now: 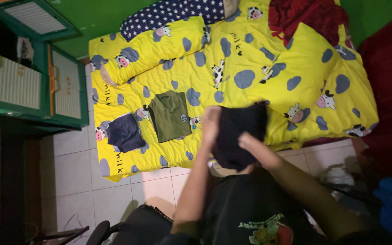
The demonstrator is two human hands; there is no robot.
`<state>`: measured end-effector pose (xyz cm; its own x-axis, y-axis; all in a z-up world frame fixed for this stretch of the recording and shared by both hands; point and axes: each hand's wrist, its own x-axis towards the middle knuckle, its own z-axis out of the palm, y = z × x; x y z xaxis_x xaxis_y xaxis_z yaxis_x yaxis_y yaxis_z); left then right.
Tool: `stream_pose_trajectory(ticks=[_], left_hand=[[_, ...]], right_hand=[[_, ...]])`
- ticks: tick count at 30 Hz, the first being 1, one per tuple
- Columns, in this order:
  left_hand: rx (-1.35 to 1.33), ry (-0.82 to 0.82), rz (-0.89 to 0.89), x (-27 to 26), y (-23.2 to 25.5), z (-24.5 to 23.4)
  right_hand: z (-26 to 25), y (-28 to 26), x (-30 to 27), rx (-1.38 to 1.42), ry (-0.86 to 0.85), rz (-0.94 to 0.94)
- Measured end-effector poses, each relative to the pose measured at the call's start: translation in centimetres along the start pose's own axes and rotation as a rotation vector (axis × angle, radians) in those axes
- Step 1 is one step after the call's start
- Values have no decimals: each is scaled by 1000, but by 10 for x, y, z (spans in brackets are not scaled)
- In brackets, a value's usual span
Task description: The person folds an olive-green collared shirt and a black t-shirt on a bed, smoothing the fabric and aligning the sleeves.
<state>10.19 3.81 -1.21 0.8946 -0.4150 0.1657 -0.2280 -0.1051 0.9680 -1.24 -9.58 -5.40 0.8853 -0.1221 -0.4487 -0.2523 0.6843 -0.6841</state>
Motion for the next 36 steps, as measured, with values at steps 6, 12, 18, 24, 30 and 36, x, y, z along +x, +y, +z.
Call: stream_pose_trajectory(ticks=[6,12,18,24,30,36], left_hand=[[-275,301,-405,52,-69,-106],[185,333,-77,54,-73,-135],[-136,384,-61,6,-71,-88],[-145,-280,-223,-117,-37,34],[-807,-564,-1356,-61,-4,91],[-1249,-298,-1207,-53,-17,143]], right_hand=[[3,-78,-125,107,-15,-165],[53,-176,-175,272,-43,-480],[99,-184,-157,43,-220,-703],[130,-196,-149,-219,-161,-873],[149,-225,-151,-83,-59,-1026],[134,-235,-147,-98,41,-1157]])
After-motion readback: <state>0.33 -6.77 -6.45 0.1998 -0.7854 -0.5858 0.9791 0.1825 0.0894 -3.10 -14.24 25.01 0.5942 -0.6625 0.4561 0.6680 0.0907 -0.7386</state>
